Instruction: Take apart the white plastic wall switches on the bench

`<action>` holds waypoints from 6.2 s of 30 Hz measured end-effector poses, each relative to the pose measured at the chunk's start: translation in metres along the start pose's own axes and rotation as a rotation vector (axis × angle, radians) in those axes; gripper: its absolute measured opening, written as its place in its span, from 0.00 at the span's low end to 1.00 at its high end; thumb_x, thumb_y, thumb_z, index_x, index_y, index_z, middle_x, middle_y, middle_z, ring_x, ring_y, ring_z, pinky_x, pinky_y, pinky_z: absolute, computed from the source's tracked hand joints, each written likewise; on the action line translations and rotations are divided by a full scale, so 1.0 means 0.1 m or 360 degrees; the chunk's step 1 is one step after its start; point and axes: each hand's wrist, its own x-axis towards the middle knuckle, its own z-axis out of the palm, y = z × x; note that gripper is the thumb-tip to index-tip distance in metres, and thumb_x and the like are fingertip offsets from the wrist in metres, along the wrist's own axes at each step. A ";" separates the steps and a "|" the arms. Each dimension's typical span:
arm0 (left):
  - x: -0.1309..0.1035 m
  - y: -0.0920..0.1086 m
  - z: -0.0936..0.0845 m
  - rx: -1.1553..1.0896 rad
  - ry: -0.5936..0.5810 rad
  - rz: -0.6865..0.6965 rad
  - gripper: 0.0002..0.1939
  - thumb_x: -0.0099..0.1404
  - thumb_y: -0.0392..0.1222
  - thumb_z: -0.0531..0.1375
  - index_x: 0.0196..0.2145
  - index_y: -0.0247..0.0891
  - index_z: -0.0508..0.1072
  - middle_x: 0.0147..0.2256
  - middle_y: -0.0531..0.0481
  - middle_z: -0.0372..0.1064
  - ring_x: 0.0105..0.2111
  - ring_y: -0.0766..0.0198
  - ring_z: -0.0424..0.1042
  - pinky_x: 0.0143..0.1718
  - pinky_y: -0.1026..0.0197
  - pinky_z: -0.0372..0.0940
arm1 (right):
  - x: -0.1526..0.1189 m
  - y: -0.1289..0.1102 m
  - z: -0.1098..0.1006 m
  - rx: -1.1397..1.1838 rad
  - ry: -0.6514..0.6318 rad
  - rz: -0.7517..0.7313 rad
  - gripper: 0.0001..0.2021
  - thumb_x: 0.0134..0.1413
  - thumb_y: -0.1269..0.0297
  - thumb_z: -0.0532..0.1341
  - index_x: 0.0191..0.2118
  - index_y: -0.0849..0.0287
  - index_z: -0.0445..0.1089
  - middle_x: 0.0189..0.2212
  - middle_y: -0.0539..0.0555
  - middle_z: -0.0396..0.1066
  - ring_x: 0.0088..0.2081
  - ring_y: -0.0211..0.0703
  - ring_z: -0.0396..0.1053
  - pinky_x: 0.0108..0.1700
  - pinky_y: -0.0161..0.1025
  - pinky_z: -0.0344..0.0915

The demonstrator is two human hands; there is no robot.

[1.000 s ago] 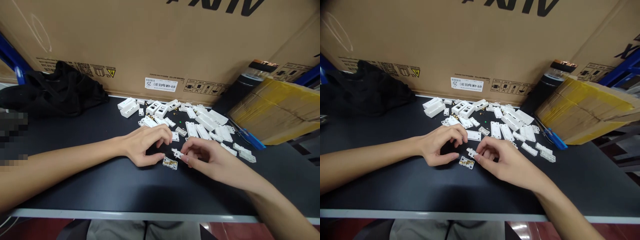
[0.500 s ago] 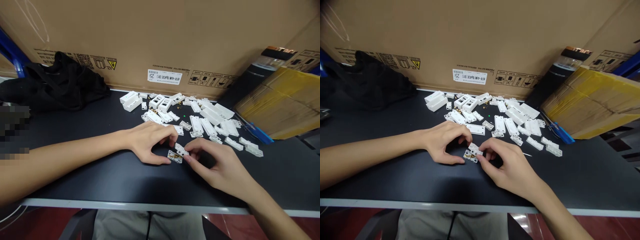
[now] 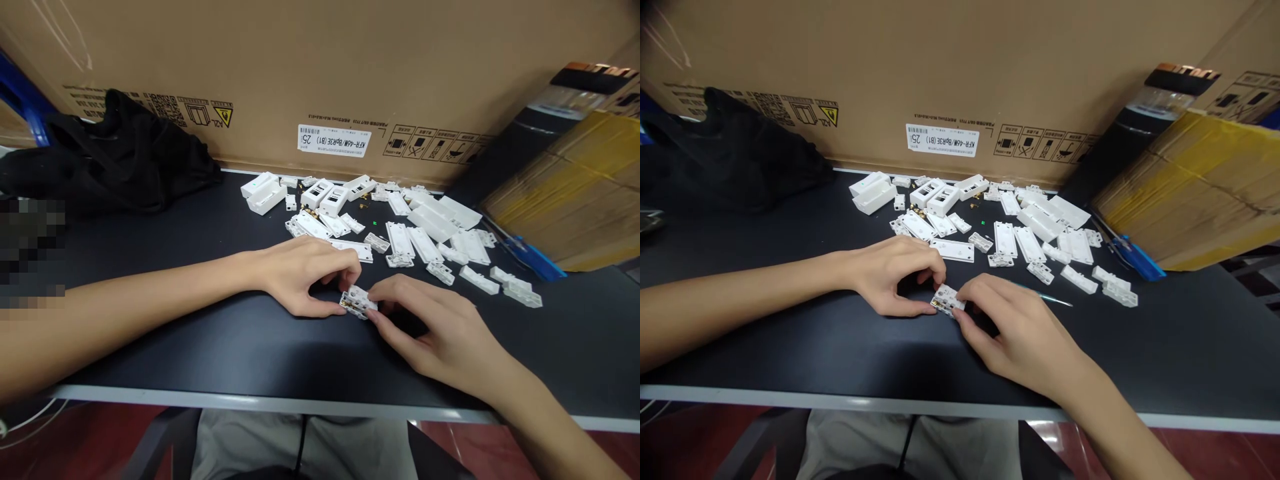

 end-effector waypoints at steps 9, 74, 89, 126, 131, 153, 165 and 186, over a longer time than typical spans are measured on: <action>0.01 -0.01 0.00 0.0016 -0.0036 0.0037 0.12 0.66 0.49 0.63 0.38 0.39 0.67 0.29 0.52 0.70 0.27 0.66 0.67 0.31 0.62 0.59 | -0.02 0.00 0.04 -0.0059 -0.0067 -0.0072 0.04 0.65 0.70 0.59 0.44 0.58 0.67 0.38 0.54 0.72 0.39 0.42 0.70 0.41 0.39 0.67; -0.04 0.09 -0.03 0.0162 -0.0183 0.0167 0.08 0.73 0.41 0.57 0.42 0.39 0.77 0.41 0.44 0.73 0.37 0.64 0.73 0.35 0.63 0.66 | 0.22 0.06 -0.11 0.0533 -0.0347 0.0575 0.08 0.57 0.60 0.67 0.37 0.57 0.80 0.33 0.53 0.80 0.33 0.42 0.78 0.37 0.37 0.74; -0.02 0.10 -0.04 0.0105 -0.0168 0.0243 0.11 0.73 0.39 0.57 0.36 0.34 0.78 0.39 0.39 0.75 0.36 0.61 0.74 0.36 0.62 0.67 | 0.31 0.04 -0.15 0.0396 -0.0431 0.0524 0.04 0.54 0.65 0.67 0.31 0.59 0.77 0.29 0.53 0.80 0.29 0.43 0.78 0.32 0.36 0.74; 0.03 0.31 0.12 -0.0060 -0.0192 0.0328 0.05 0.70 0.40 0.61 0.38 0.39 0.78 0.41 0.44 0.79 0.39 0.62 0.77 0.42 0.59 0.69 | -0.40 -0.42 0.11 0.0074 0.0007 0.0332 0.06 0.64 0.70 0.60 0.42 0.60 0.75 0.35 0.56 0.75 0.33 0.40 0.73 0.34 0.36 0.72; 0.03 0.44 0.22 -0.0203 -0.0221 0.0293 0.04 0.68 0.38 0.63 0.33 0.39 0.77 0.39 0.47 0.79 0.37 0.64 0.77 0.41 0.61 0.68 | -0.86 -0.61 0.45 -0.0606 0.0316 -0.0046 0.24 0.59 0.71 0.65 0.59 0.77 0.65 0.45 0.70 0.72 0.45 0.57 0.69 0.42 0.51 0.72; 0.04 0.66 0.32 -0.0051 -0.0090 0.0335 0.04 0.71 0.39 0.59 0.40 0.37 0.72 0.39 0.44 0.77 0.39 0.63 0.75 0.40 0.63 0.71 | -0.84 -0.61 0.19 -0.1009 0.0177 -0.0344 0.16 0.65 0.76 0.49 0.51 0.75 0.70 0.37 0.66 0.76 0.37 0.53 0.71 0.40 0.49 0.69; 0.01 0.30 0.24 0.0679 0.0456 0.0036 0.12 0.75 0.40 0.53 0.50 0.30 0.70 0.41 0.41 0.76 0.41 0.58 0.77 0.43 0.55 0.75 | -0.09 -0.15 0.10 -0.0790 0.0455 -0.0236 0.07 0.65 0.72 0.60 0.48 0.67 0.68 0.36 0.61 0.74 0.37 0.48 0.69 0.39 0.44 0.70; 0.04 0.26 0.21 0.0580 0.0151 -0.0483 0.11 0.76 0.44 0.50 0.42 0.36 0.69 0.36 0.47 0.70 0.35 0.61 0.71 0.37 0.59 0.68 | 0.18 0.08 -0.02 -0.0392 0.0032 0.0013 0.06 0.66 0.65 0.57 0.40 0.61 0.69 0.33 0.57 0.70 0.35 0.47 0.70 0.37 0.41 0.67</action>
